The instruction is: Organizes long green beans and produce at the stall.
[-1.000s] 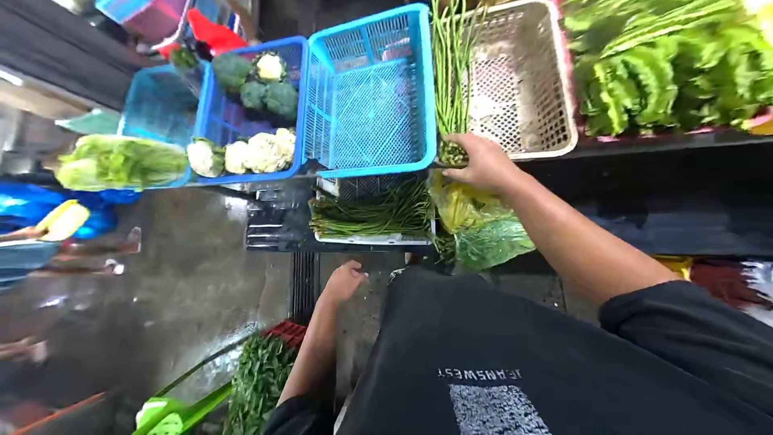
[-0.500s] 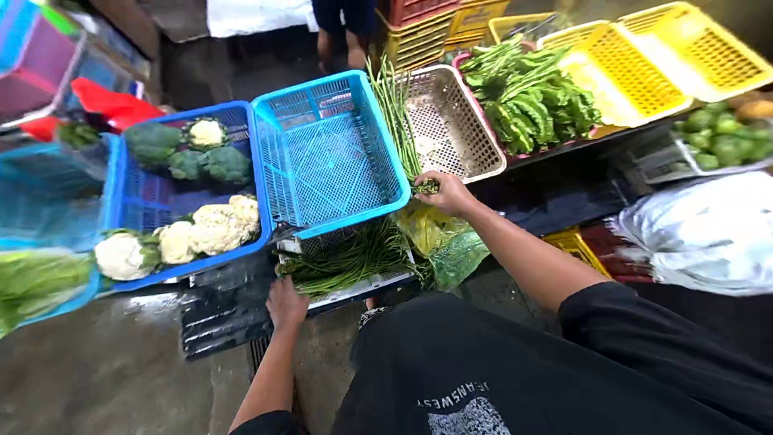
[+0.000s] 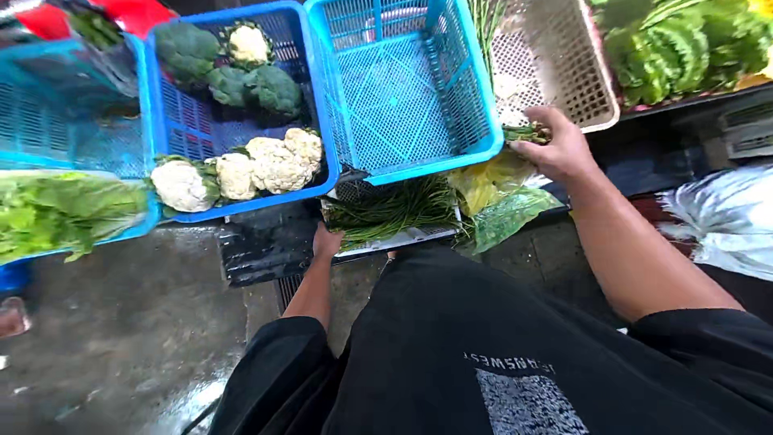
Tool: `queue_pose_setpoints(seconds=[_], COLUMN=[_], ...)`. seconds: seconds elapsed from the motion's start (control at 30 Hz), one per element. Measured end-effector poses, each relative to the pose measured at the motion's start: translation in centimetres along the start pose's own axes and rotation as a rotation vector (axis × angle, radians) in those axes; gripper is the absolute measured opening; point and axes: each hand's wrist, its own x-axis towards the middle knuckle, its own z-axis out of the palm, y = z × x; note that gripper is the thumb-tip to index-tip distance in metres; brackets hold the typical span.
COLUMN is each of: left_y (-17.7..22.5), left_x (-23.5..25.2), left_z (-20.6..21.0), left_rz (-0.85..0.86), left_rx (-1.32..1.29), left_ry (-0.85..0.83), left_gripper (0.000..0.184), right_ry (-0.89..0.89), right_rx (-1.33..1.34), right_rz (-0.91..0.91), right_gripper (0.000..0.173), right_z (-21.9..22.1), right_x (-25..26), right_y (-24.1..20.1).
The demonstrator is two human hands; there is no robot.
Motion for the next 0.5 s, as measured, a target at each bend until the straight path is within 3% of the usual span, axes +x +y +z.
queue_pose_setpoints(seconds=[0.1,0.2,0.3,0.4,0.5], left_y=[-1.7,-1.7,-0.1,0.8,0.8], left_x=[0.3,-1.1,-2.4,-3.0,-3.1], left_z=[0.9,2.1,3.5,3.9,4.3], left_rz=[-0.025,-0.073,-0.053,0.019,0.021], left_rx=[-0.062,-0.018,0.029,0.044,0.080], left_ry=[0.013,0.039,0.106,0.151,0.103], left_gripper=[0.094,0.105,0.098,0.087,0.098], right_ry=[0.193,0.261,0.145,-0.043,-0.175], right_rx=[0.244,0.320,0.241,0.252,0.257], right_rz=[-0.060,0.021,0.263,0.555,0.744], right_gripper=[0.071,0.053,0.032,0.032,0.034], right_z=[0.2,1.3,3.7,7.0,9.1], right_x=[-2.8,-6.5,-10.1,-13.0,-15.6], right_y=[1.0,2.4,6.3,10.2,13.6])
